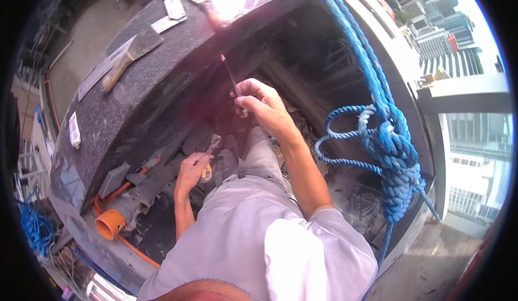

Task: The person secures a blue rope to a ledge using tape, then uses a tape measure and a pen to measure and mark distances along the ledge. The person handles the rope, tape, tape measure, and pen while working on a high-rise building ledge.

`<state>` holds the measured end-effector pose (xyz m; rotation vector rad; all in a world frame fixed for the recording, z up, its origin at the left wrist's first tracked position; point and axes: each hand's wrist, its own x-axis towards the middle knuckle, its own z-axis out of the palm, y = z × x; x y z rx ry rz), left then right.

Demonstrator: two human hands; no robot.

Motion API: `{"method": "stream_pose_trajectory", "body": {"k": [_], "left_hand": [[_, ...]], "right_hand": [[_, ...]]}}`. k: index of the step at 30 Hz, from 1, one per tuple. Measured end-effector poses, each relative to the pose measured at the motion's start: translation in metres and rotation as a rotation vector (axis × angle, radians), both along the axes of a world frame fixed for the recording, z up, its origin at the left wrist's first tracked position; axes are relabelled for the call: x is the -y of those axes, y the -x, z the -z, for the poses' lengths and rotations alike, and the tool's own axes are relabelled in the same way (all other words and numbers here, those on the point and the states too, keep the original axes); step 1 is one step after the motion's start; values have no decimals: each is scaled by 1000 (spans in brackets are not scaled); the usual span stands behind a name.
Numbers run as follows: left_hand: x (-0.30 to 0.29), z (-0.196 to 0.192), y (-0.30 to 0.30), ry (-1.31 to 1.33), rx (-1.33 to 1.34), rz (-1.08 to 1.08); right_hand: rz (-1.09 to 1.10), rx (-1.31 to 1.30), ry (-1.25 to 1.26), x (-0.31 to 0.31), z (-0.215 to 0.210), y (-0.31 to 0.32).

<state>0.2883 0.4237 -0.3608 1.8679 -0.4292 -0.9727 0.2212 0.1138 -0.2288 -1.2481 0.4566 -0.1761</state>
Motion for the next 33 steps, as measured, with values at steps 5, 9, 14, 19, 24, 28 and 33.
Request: {"method": "stream_pose_trajectory", "body": {"k": [5, 9, 14, 19, 24, 28, 33], "left_hand": [[45, 32, -8, -47, -80, 259], [79, 53, -16, -42, -109, 314], [124, 102, -35, -63, -49, 336], [165, 126, -40, 0, 9, 387], [184, 58, -22, 123, -176, 442], [177, -33, -11, 543, -533, 377], [209, -129, -28, 978, -355, 308]], "right_hand": [[450, -144, -21, 72, 33, 57], [726, -166, 207, 119, 51, 76], [932, 97, 365, 187, 95, 54], [896, 2, 364, 201, 132, 54], [515, -111, 775, 129, 104, 76], [416, 102, 516, 44, -11, 99], [666, 181, 929, -11, -141, 171]]}}
